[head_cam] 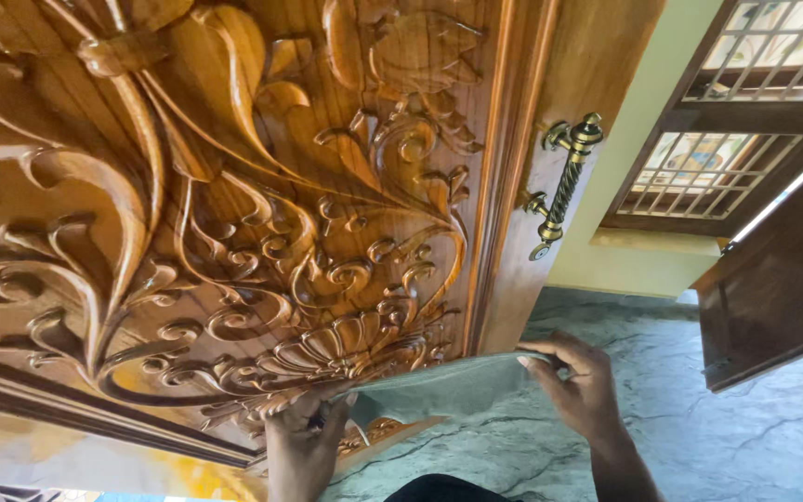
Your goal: The person wipes the surface of a large, ornately carved wooden door using a cloth. They systematically clean the intricate floral carvings and the flat panels of the door, moving from the upper sections down to the lower sections.
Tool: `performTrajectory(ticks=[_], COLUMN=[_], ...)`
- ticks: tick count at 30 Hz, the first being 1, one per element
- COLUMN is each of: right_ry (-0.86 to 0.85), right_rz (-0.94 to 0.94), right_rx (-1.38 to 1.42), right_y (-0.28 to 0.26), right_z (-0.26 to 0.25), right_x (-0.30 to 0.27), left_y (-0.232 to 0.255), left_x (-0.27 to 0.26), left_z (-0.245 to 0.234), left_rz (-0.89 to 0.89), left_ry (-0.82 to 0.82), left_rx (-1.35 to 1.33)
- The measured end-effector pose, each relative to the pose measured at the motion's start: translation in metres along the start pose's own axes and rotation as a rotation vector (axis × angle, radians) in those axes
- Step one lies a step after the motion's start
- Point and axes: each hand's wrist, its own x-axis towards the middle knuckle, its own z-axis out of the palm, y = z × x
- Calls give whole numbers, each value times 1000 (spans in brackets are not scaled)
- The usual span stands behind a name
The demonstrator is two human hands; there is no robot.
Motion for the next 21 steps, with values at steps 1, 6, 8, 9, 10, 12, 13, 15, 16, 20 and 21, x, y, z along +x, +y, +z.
performTrajectory(ticks=[1,6,8,9,10,12,13,15,16,20,21], right_ry=[8,30,-106,-222,-332,-521,-605,-657,-625,-542,-554], right_rz=[3,11,-115,-141,-179,-132,-50,83,131,60,68], right_rx=[12,175,342,115,-109,-304,-271,-214,-184,-165,-170], right_y=[1,0,9,15,22,25,23,25,28,43,46], right_z=[-5,-52,-65,-62,-50,-49,-53,-62,-63,-70,-72], right_x=[1,-12,-3,3,17,31,33,39,41,47,50], left_y=[7,22,16,11,9,8,8,5,2,-8,-8], left_x=[1,8,18,30,40,32,32,35,33,41,42], left_z=[2,14,24,33,41,49,53,63,66,76,77], left_rz=[-22,227,377,411,445,432,432,359,312,295,319], left_ry=[-28,-257,-363,-378,-374,-429,-453,-404,-385,-339,-338], left_rx=[29,-337,-86,270,634,489,418,453,472,416,414])
